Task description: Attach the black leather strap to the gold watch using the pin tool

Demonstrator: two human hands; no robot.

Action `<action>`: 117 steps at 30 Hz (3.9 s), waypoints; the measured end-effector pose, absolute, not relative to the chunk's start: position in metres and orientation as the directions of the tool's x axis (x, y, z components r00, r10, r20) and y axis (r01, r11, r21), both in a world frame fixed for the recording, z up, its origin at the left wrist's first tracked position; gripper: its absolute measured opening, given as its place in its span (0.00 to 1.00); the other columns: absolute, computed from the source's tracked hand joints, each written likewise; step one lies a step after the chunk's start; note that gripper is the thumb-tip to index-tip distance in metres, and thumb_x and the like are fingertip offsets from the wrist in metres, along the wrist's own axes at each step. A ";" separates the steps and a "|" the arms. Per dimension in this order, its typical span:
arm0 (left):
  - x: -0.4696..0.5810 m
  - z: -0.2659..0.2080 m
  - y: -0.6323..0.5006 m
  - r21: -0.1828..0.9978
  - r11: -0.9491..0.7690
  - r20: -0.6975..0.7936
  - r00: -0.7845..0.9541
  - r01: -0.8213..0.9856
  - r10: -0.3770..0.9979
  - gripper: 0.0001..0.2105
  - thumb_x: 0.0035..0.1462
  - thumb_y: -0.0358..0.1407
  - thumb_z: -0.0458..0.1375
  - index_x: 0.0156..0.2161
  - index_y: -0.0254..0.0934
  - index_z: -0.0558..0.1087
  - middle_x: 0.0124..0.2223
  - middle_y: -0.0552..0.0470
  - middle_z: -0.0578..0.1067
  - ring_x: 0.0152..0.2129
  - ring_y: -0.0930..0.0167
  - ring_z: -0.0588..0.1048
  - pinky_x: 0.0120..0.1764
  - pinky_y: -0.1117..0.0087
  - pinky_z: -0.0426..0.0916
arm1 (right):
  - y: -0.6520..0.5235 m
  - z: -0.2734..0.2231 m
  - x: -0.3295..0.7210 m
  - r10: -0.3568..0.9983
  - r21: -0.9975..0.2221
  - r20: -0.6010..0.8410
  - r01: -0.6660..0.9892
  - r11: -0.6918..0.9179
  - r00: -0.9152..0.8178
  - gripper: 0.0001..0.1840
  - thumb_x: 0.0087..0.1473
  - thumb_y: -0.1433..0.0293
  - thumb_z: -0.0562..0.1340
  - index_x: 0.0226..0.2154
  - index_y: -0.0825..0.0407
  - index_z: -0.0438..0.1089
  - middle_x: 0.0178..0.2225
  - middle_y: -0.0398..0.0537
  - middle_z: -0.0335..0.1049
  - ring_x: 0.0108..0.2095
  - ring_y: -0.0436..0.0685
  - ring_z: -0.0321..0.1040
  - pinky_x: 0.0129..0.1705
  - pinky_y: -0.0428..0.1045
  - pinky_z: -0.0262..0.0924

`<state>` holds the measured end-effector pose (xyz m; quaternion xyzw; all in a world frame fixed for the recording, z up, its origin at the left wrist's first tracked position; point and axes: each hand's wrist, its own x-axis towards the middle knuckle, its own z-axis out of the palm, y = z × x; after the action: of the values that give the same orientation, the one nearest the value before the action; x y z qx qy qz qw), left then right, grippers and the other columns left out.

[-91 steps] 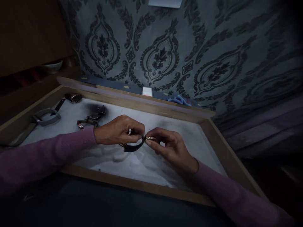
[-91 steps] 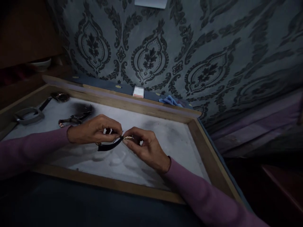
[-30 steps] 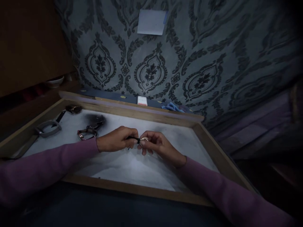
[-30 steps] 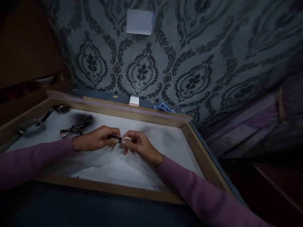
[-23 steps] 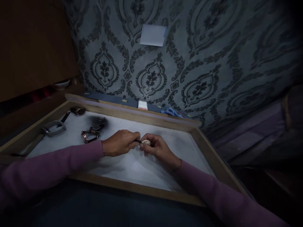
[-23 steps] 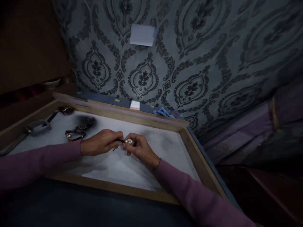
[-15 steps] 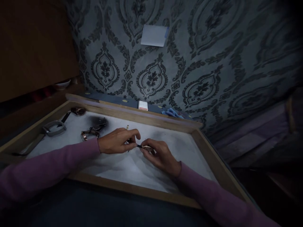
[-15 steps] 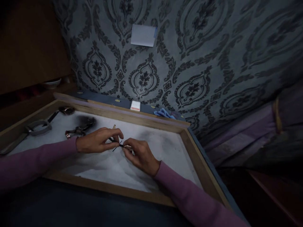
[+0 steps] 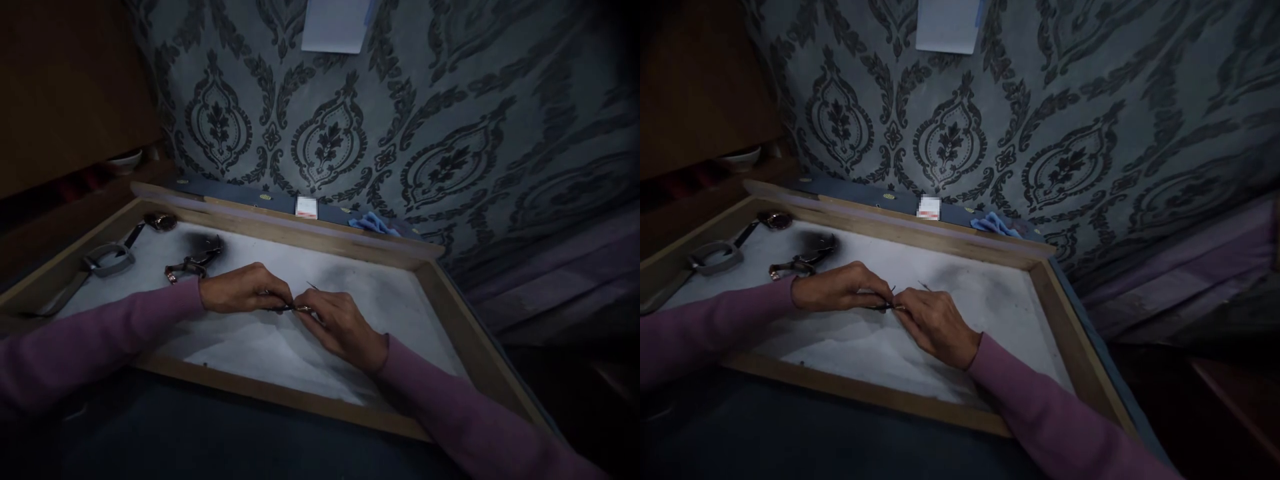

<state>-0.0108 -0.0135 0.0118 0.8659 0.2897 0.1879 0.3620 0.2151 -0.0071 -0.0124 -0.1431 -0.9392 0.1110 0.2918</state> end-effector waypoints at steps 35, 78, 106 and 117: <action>-0.014 0.018 -0.014 0.842 -0.447 0.050 0.779 0.304 0.625 0.07 0.55 0.29 0.54 0.31 0.30 0.74 0.24 0.56 0.68 0.23 0.78 0.65 0.28 0.78 0.61 | -0.018 -0.002 0.204 0.666 -0.927 0.148 0.133 0.352 -0.731 0.10 0.56 0.64 0.64 0.32 0.54 0.69 0.21 0.41 0.69 0.23 0.49 0.67 0.27 0.44 0.60; -0.004 0.013 -0.020 0.787 -0.345 -0.058 0.618 0.512 0.784 0.05 0.59 0.32 0.53 0.34 0.33 0.70 0.29 0.53 0.75 0.27 0.74 0.72 0.32 0.75 0.64 | 0.010 -0.008 0.208 0.662 -0.995 -0.093 0.084 -0.047 -0.743 0.15 0.51 0.60 0.65 0.31 0.57 0.72 0.28 0.47 0.76 0.24 0.50 0.74 0.20 0.41 0.55; -0.011 0.012 -0.023 0.245 -0.795 0.477 0.645 0.554 0.597 0.12 0.64 0.40 0.54 0.46 0.34 0.69 0.41 0.46 0.75 0.38 0.66 0.72 0.42 0.67 0.64 | 0.000 -0.004 0.196 0.700 -0.776 -0.366 -0.214 -0.594 -0.613 0.03 0.45 0.74 0.67 0.26 0.57 0.72 0.23 0.45 0.71 0.22 0.45 0.63 0.18 0.39 0.54; -0.008 0.013 -0.025 -0.118 -0.804 0.458 0.750 0.583 0.477 0.11 0.66 0.33 0.49 0.36 0.34 0.73 0.33 0.48 0.75 0.31 0.68 0.71 0.37 0.65 0.61 | 0.001 -0.013 0.195 0.607 -0.725 -0.390 -0.175 -0.666 -0.693 0.04 0.47 0.75 0.66 0.25 0.58 0.70 0.22 0.44 0.68 0.18 0.42 0.60 0.13 0.36 0.49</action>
<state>-0.0082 -0.0247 0.0127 0.9266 0.2860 0.2080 -0.1277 0.1949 0.0014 -0.0128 -0.3183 -0.3391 0.8553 0.2284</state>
